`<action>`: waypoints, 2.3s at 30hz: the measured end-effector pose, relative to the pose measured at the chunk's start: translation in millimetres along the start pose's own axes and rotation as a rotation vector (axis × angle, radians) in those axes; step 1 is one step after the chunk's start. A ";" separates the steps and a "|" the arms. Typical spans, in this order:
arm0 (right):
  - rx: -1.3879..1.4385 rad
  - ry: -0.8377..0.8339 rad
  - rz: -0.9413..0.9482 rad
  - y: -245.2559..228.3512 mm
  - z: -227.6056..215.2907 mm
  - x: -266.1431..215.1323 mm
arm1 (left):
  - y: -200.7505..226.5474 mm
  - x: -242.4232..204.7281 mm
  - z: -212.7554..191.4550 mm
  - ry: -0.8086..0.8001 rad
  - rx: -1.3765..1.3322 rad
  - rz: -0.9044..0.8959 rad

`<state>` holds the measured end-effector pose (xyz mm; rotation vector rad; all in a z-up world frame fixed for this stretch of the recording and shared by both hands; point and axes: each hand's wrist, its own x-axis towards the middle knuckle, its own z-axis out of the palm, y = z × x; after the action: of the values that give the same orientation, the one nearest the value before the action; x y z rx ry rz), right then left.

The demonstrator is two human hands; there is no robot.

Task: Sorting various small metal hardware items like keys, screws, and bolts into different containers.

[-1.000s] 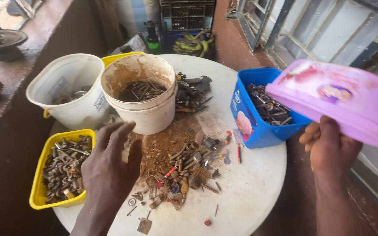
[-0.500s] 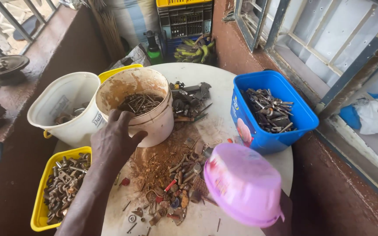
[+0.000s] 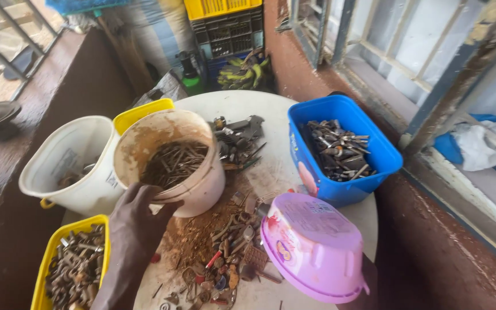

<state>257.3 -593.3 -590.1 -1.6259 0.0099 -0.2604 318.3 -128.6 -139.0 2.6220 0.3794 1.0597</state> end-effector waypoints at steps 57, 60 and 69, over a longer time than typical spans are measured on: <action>0.125 -0.152 0.048 -539.3 176.2 470.5 | 169.5 229.4 178.7 -0.473 -1.119 -0.473; 0.116 -0.113 0.089 -521.4 172.5 483.5 | 174.0 227.1 204.4 -0.494 -1.154 -0.463; 0.100 -0.183 0.168 -465.7 210.7 531.5 | 102.3 230.0 320.0 -0.224 -0.922 -0.262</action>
<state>740.7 -438.1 -55.3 -1.5338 -0.0059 0.0173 717.9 -196.4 -177.7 1.7714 0.1211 0.6200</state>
